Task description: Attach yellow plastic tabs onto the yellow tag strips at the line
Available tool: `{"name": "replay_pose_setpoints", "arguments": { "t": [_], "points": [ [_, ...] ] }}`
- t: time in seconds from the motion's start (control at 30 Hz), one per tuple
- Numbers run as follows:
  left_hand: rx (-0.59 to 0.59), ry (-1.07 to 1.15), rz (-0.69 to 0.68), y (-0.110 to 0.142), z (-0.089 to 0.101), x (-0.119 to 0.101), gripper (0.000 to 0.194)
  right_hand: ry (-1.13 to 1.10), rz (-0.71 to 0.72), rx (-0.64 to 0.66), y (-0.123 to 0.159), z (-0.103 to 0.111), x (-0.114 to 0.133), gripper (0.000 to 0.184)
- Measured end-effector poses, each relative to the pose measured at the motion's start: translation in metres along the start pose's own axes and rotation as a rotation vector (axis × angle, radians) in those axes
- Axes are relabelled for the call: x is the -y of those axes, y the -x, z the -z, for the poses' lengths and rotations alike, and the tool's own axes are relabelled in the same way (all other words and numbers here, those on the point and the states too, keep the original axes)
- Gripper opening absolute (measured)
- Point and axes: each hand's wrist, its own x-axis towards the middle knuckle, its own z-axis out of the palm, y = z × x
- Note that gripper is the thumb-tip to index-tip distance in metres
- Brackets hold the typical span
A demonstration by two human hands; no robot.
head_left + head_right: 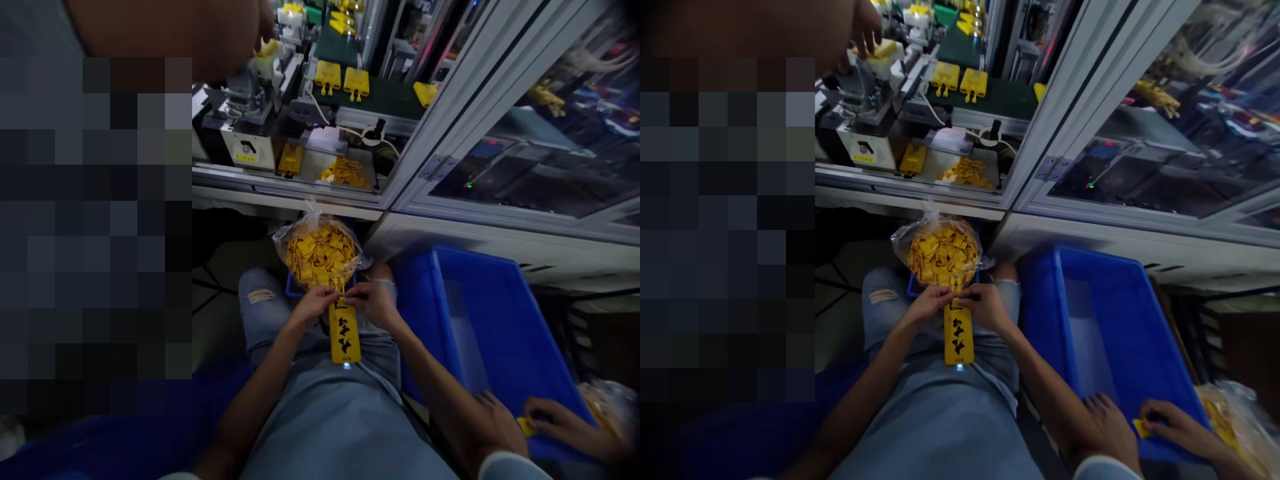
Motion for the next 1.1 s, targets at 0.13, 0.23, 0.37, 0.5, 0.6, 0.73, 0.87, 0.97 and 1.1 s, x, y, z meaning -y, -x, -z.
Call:
{"name": "replay_pose_setpoints", "arguments": {
  "t": [0.13,0.23,0.37,0.5,0.6,0.73,0.87,0.97,1.1],
  "points": [
    [0.002,0.007,0.002,-0.002,0.002,0.001,0.059,0.131,-0.042,0.026,0.004,-0.003,0.001,0.01],
    [0.038,0.003,-0.01,-0.001,0.002,0.0,0.057,0.201,0.023,0.048,0.001,-0.002,0.008,0.007],
    [0.046,-0.018,-0.027,0.0,0.001,0.0,0.057,0.309,0.084,0.087,-0.001,0.0,0.017,0.008],
    [0.053,-0.018,-0.033,0.002,0.0,0.001,0.06,0.44,0.17,0.086,0.0,0.004,0.019,0.007],
    [0.091,-0.004,-0.042,0.004,-0.003,0.002,0.063,0.507,0.22,0.079,0.004,0.008,0.014,0.009],
    [0.145,-0.083,-0.091,0.006,-0.012,0.002,0.055,0.428,0.214,0.046,0.016,0.013,0.002,0.01],
    [0.101,-0.125,-0.121,0.01,-0.023,-0.003,0.045,0.143,0.021,-0.099,0.032,0.019,-0.006,0.033],
    [0.123,-0.205,-0.134,0.02,-0.031,-0.015,0.034,-0.072,-0.122,0.097,0.039,0.029,-0.003,0.04],
    [0.186,-0.345,-0.166,0.041,-0.041,-0.035,0.023,-0.167,-0.104,0.451,0.038,0.046,0.009,0.039]
  ]
}}
